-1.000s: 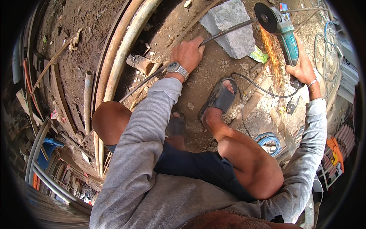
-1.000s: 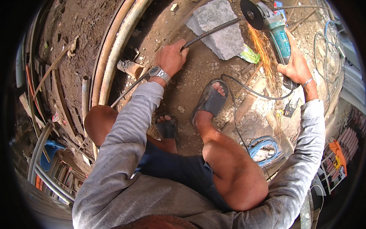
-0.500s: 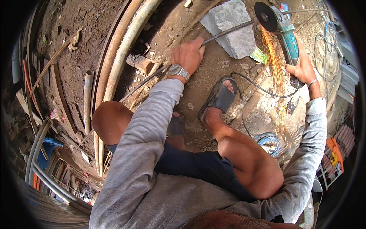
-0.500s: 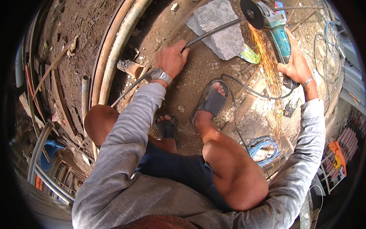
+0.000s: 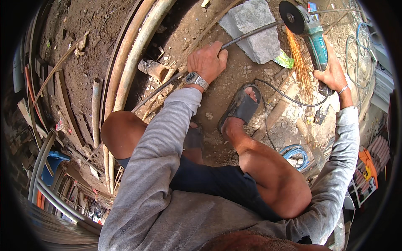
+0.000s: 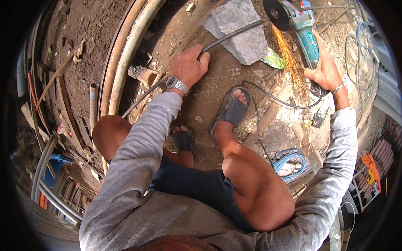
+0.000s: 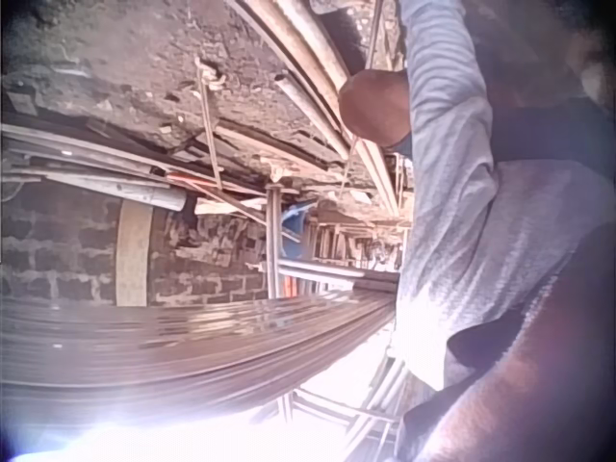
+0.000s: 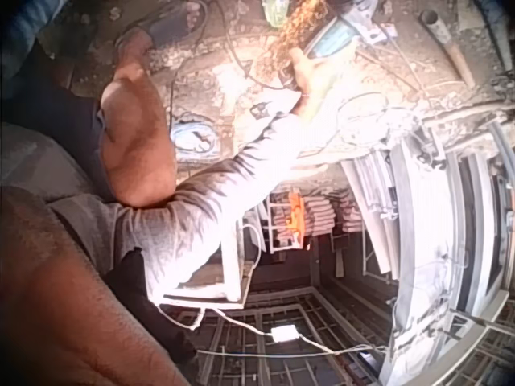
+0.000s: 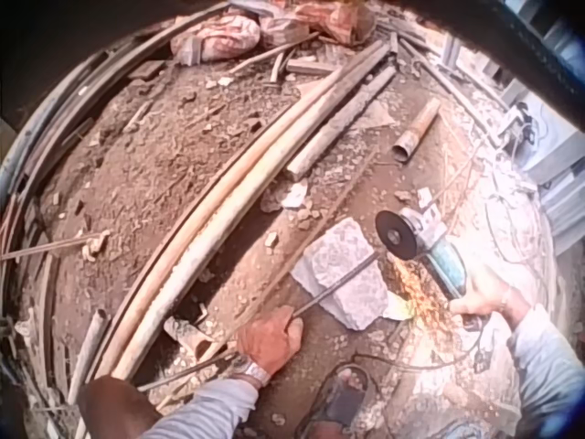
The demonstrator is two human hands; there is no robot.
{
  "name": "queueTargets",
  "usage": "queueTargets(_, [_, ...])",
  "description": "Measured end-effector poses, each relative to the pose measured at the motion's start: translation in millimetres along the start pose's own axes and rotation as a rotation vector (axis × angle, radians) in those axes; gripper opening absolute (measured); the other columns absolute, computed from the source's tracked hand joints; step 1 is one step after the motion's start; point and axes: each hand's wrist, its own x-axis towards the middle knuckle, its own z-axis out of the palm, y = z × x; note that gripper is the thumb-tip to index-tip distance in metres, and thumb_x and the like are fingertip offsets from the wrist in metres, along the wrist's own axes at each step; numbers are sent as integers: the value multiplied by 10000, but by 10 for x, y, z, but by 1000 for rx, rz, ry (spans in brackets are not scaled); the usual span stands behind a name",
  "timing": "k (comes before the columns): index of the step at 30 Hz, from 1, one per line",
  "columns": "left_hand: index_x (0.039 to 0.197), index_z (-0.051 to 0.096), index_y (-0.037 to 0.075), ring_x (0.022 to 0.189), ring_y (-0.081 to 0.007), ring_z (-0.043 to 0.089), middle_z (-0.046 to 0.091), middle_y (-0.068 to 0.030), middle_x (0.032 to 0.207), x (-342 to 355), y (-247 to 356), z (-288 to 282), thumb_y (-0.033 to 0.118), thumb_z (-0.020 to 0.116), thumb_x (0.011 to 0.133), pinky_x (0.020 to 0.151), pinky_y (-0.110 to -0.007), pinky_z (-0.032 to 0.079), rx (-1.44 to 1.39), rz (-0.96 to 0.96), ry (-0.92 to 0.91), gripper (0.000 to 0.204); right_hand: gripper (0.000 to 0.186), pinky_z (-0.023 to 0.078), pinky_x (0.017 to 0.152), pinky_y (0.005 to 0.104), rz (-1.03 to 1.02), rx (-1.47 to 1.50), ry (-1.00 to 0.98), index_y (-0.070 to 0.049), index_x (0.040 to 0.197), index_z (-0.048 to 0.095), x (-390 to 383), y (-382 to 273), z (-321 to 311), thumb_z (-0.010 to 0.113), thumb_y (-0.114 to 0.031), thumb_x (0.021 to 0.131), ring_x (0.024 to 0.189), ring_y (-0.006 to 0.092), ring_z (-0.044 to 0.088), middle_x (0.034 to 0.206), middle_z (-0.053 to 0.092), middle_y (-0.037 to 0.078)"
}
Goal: The person uses an angle grinder to cut a metal rod on the ground. They position the rod, activate the grinder, and cut through the metal, producing sparks. After cutting, they inspect the rod and move it aside.
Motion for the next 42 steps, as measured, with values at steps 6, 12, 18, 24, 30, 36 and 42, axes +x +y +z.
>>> queueTargets(6, [890, 621, 138, 699, -333, 656, 664, -101, 796, 1, 44, -59, 271, 658, 842, 592, -455, 510, 27, 10, -50, 147, 1039, 365, 1093, 364, 40, 14, -16, -39, 1528, 239, 11, -63, -13, 645, -138, 576, 1281, 354, 506, 1377, 503, 235])
queueTargets(12, [891, 607, 161, 671, -334, 643, 634, -95, 732, -18, 18, -21, 295, 655, 852, 556, -467, 491, 16, 35, -9, 148, 1041, 367, 1089, 360, 42, 54, -26, -42, 1529, 239, 6, -56, -17, 644, -132, 574, 1272, 353, 511, 1371, 507, 237])
queueTargets(18, [894, 594, 160, 668, -327, 637, 620, -88, 733, -29, 0, 9, 274, 661, 855, 549, -455, 487, 15, 59, 13, 138, 1039, 369, 1086, 356, 15, 21, -9, -40, 1529, 238, -3, 0, 0, 642, -127, 576, 1268, 345, 514, 1368, 509, 233])
queueTargets(24, [878, 593, 135, 769, -305, 651, 636, -81, 819, -30, 57, -47, 206, 670, 848, 635, -424, 515, 46, 20, -49, 109, 1042, 368, 1087, 352, 34, 38, -15, -37, 1528, 239, 17, -39, 2, 651, -139, 577, 1269, 339, 514, 1371, 507, 233])
queueTargets(30, [879, 593, 138, 768, -302, 651, 634, -78, 817, -30, 73, -61, 208, 669, 850, 634, -424, 516, 48, 23, -50, 107, 1049, 360, 1095, 354, 42, 38, -18, -32, 1529, 237, 29, -9, 3, 659, -154, 577, 1284, 340, 504, 1382, 499, 235])
queueTargets(36, [899, 594, 155, 713, -313, 643, 623, -85, 756, -37, 25, -11, 250, 672, 851, 583, -442, 494, 51, 49, -3, 132, 1040, 350, 1107, 359, 22, 47, -18, -32, 1526, 238, 58, 30, 20, 666, -135, 584, 1302, 346, 490, 1396, 491, 239])
queueTargets(42, [906, 594, 161, 685, -314, 639, 615, -86, 723, -38, 12, 17, 270, 677, 848, 559, -448, 484, 52, 67, 19, 148, 1037, 343, 1114, 358, 33, 52, -22, -36, 1526, 240, 74, 40, 31, 671, -125, 587, 1311, 348, 481, 1402, 486, 243])
